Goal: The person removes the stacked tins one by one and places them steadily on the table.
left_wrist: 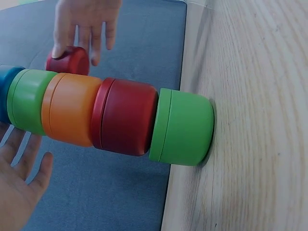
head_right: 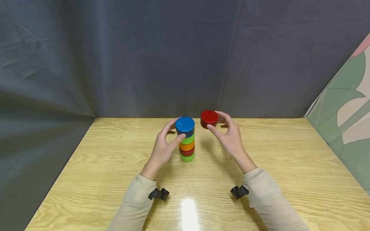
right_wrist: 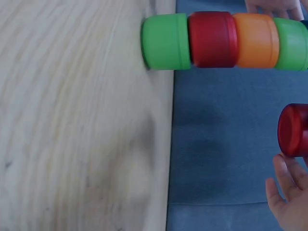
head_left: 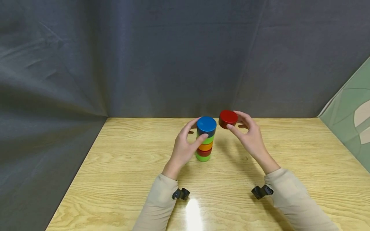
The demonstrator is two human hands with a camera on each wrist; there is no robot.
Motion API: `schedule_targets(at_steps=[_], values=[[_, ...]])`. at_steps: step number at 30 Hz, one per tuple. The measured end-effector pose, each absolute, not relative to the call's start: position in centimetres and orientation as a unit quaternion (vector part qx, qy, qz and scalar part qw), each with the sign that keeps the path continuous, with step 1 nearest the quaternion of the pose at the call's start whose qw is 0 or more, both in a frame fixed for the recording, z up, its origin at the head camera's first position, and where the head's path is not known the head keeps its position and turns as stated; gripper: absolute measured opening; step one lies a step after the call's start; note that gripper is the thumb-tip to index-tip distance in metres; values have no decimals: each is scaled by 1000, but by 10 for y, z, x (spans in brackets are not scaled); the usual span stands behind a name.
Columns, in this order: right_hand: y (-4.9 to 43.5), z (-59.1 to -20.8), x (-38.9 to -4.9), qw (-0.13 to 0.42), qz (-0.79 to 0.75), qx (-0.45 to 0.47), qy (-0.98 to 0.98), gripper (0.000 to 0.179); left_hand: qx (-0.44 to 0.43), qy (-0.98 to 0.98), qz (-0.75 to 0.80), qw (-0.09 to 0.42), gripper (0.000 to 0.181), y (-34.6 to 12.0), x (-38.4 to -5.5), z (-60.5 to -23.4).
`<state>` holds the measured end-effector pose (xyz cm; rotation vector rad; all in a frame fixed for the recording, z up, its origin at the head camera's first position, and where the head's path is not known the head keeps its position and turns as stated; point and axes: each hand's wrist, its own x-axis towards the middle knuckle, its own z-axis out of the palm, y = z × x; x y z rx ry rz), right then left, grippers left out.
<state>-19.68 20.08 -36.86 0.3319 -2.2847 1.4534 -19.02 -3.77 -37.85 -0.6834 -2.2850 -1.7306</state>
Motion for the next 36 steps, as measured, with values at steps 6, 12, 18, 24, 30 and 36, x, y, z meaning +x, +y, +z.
schedule_targets(at_steps=[6,12,18,24,30,36], values=[[204,-379,-204,184,511,110,-832,50,-230,-772,-584,98,56,-38,-189,-377],[204,-386,-213,152,502,103,-845,52,-229,-774,-583,99,56,-38,-189,-377],[206,-388,-220,131,488,108,-856,53,-229,-771,-586,98,57,-39,-189,-377],[212,-393,-229,112,475,123,-864,52,-226,-772,-587,93,56,-38,-189,-377],[218,-397,-238,86,460,130,-874,52,-224,-773,-586,93,56,-38,-188,-376],[222,-403,-244,51,448,123,-884,53,-224,-775,-583,95,57,-38,-188,-376]])
